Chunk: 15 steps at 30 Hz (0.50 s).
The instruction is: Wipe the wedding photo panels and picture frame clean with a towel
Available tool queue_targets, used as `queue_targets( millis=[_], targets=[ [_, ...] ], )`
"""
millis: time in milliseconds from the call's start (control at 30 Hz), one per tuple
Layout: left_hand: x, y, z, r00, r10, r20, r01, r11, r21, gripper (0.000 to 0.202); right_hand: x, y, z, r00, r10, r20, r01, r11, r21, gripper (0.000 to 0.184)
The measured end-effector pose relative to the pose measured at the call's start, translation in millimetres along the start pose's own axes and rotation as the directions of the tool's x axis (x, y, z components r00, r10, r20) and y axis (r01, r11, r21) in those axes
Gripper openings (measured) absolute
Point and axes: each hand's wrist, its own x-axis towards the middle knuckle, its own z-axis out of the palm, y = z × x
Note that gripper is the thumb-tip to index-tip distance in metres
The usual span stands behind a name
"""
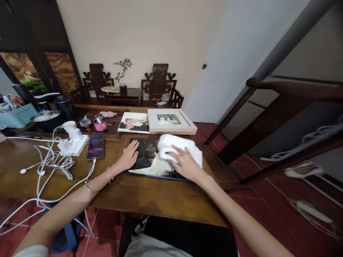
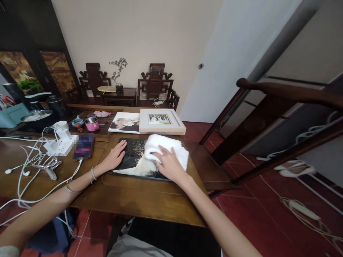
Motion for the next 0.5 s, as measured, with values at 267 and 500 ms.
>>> queue_targets(
  millis=[267, 500],
  targets=[
    [1.1, 6.8, -10.5, 0.98, -0.055, -0.191, -0.004, 0.954, -0.299, 0.049, 25.6, -77.3, -6.3, 0.918, -0.393, 0.055, 0.374, 0.903, 0.213, 0.031],
    [-2.8, 5.9, 1.6, 0.992, 0.032, -0.124, -0.046, 0.993, -0.11, 0.051, -21.4, -43.5, -22.4, 0.931, -0.354, 0.09, 0.306, 0.891, 0.336, 0.024]
  ],
)
